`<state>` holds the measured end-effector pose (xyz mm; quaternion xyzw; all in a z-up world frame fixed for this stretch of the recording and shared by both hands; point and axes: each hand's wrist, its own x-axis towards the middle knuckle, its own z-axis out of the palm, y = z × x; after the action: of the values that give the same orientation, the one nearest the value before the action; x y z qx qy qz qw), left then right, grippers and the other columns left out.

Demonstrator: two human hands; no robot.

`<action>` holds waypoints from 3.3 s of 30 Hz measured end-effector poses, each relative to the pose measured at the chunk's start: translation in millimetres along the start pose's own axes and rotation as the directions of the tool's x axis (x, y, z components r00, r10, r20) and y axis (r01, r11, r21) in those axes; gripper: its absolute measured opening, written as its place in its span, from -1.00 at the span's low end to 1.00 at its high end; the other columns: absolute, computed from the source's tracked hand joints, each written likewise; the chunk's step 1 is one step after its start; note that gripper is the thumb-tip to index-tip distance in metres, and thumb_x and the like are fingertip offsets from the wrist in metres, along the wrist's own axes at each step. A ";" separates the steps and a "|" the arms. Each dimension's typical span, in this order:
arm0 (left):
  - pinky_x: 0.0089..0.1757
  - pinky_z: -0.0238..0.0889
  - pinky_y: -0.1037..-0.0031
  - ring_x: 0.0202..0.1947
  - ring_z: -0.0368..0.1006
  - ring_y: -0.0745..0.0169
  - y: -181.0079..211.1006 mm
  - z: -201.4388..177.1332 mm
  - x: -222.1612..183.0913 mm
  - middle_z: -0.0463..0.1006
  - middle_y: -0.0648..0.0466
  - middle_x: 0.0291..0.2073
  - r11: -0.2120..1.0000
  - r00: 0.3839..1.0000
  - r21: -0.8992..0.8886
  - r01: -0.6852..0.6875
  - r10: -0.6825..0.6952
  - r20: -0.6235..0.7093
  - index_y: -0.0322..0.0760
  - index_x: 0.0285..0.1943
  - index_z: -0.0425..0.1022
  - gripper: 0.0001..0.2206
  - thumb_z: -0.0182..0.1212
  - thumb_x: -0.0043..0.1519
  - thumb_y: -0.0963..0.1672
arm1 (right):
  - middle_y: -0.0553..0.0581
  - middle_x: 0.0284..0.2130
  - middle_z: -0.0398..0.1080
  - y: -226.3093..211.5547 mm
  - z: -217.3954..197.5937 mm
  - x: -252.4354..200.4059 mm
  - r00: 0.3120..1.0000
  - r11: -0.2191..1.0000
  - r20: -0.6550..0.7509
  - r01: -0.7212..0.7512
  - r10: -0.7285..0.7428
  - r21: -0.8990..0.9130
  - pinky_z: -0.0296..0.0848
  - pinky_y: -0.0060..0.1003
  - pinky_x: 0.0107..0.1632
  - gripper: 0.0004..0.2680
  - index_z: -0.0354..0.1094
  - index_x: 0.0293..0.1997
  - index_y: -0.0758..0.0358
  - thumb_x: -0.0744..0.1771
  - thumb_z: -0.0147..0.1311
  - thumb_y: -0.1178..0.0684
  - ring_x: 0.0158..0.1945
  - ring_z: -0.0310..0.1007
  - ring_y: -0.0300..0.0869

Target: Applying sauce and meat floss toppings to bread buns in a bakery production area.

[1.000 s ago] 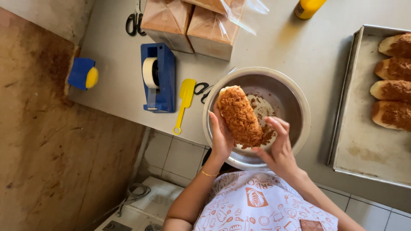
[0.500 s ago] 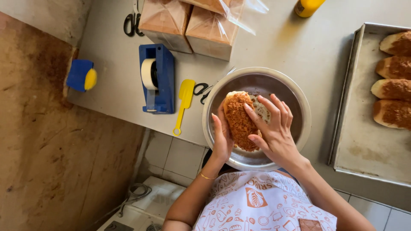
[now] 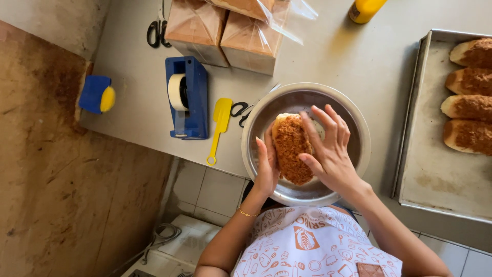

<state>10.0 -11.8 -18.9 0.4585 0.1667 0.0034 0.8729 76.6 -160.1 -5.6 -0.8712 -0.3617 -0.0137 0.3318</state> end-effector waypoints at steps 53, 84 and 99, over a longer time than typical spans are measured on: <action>0.10 0.29 0.40 0.08 0.38 0.13 -99.7 114.4 -19.8 0.38 -0.13 0.17 0.948 0.939 0.317 -0.025 -0.087 0.333 -0.39 0.47 0.10 -0.40 -0.17 0.14 -0.33 | 0.20 0.20 0.30 134.6 -128.5 -225.4 0.822 0.777 -0.163 -0.424 0.546 0.466 0.35 -0.25 0.06 -0.16 -0.35 0.47 0.04 0.13 0.28 0.40 0.06 0.33 -0.11; 0.06 0.34 0.13 0.13 0.39 -0.19 -323.8 176.0 23.9 0.05 -0.29 0.22 0.809 0.827 0.481 0.339 -0.500 0.258 -0.09 0.65 -0.43 -0.09 0.01 0.11 -0.29 | 0.54 0.22 0.23 280.4 -164.4 -307.1 0.705 0.648 -0.045 -0.622 0.707 0.439 0.47 0.12 0.05 -0.20 -0.47 0.54 0.19 0.18 -0.02 0.52 0.17 0.31 0.47; 0.13 0.22 0.16 0.25 0.22 -0.24 -352.7 182.6 26.6 0.07 -0.24 0.16 0.838 0.819 0.456 0.300 -0.471 0.327 -0.10 0.63 -0.62 -0.03 -0.03 0.09 -0.31 | 0.52 0.10 0.14 241.9 -145.0 -312.0 0.490 0.489 -0.172 -0.647 0.854 0.584 0.48 0.19 0.15 -0.41 -0.40 0.40 0.31 0.29 -0.05 0.48 0.08 0.39 0.41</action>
<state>37.0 -357.9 -213.5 0.5652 0.0603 -0.3101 0.7621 32.3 -564.5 -112.3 -0.8096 0.1639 0.0230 0.5631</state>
